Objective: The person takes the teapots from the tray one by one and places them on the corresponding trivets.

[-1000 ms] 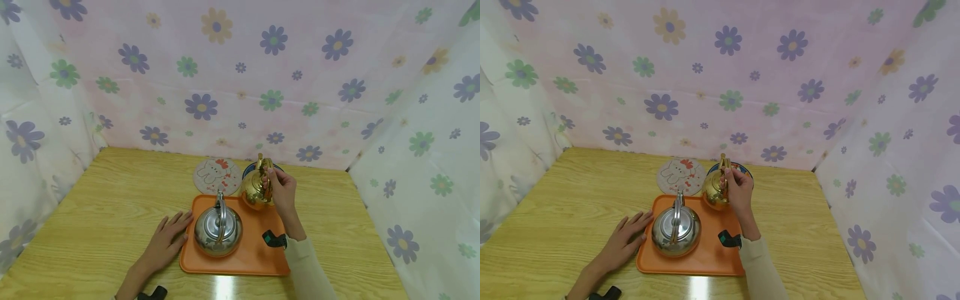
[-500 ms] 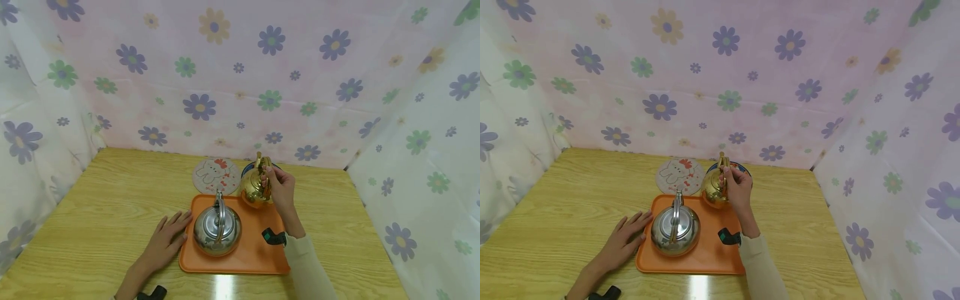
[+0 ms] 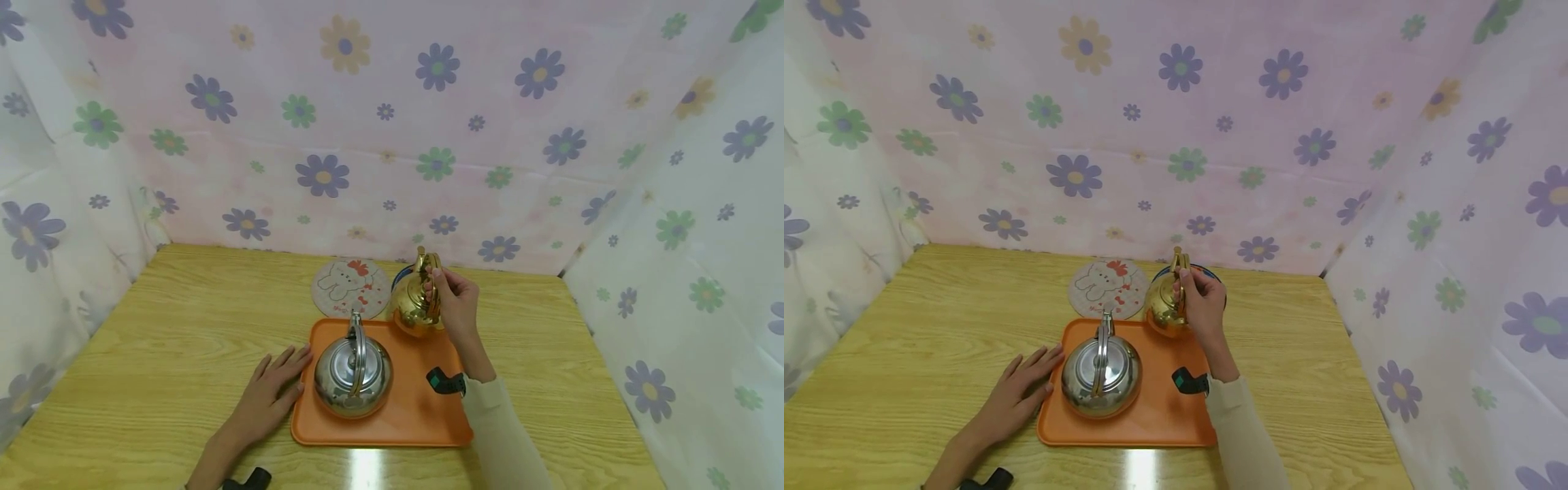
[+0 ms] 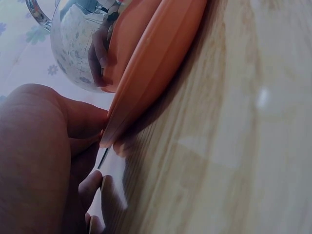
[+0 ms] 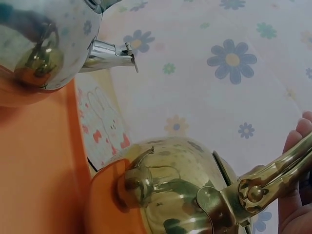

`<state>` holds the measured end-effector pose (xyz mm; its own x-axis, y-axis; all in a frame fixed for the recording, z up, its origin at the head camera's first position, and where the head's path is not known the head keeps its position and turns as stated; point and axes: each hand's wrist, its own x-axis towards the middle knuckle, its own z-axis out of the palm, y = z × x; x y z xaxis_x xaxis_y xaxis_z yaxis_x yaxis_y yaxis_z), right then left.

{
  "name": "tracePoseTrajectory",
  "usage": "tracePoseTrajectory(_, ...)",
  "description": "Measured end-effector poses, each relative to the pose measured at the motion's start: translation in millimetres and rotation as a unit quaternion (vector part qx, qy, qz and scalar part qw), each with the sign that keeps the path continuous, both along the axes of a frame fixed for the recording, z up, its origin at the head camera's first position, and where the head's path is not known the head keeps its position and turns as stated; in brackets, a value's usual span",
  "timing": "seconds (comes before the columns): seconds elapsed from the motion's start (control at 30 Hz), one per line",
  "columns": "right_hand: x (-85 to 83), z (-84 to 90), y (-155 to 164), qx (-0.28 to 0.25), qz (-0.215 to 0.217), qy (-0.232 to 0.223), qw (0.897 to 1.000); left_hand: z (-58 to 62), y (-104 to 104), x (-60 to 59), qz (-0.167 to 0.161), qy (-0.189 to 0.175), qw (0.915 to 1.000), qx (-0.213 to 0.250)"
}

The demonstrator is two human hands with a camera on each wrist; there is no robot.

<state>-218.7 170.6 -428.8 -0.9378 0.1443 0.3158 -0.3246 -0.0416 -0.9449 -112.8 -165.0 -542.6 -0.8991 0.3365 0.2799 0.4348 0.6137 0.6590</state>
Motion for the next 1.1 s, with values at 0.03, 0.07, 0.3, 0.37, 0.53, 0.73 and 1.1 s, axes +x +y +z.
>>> tracePoseTrajectory(0.03,-0.7,0.2,-0.1,-0.001,-0.001,-0.001,1.0,-0.3,-0.1,0.0,0.0,0.0,1.0,-0.001)
tracePoseTrajectory(0.07,-1.4,0.3,-0.2,-0.001,-0.002,-0.002,1.0,-0.6,-0.2,0.0,0.0,0.001,1.0,-0.003)
tracePoseTrajectory(0.3,-7.0,0.8,0.4,0.002,-0.004,-0.003,1.0,-2.3,-0.3,-0.4,0.002,0.001,1.0,-0.005)
tracePoseTrajectory(0.37,-10.1,0.3,0.6,0.004,-0.005,-0.001,1.0,-2.3,-0.5,-0.6,0.002,-0.001,1.0,-0.005)
tracePoseTrajectory(0.53,-16.0,0.1,0.8,0.005,-0.007,0.003,1.0,-1.9,-0.4,-0.4,0.002,0.0,1.0,-0.003)
tracePoseTrajectory(0.73,-20.3,1.5,1.3,0.001,0.0,0.008,1.0,-1.1,-0.1,0.0,0.002,0.003,1.0,-0.004)
tracePoseTrajectory(1.1,-26.7,3.9,2.4,-0.014,0.006,-0.022,1.0,-0.4,-0.4,0.0,0.002,-0.001,1.0,-0.005)
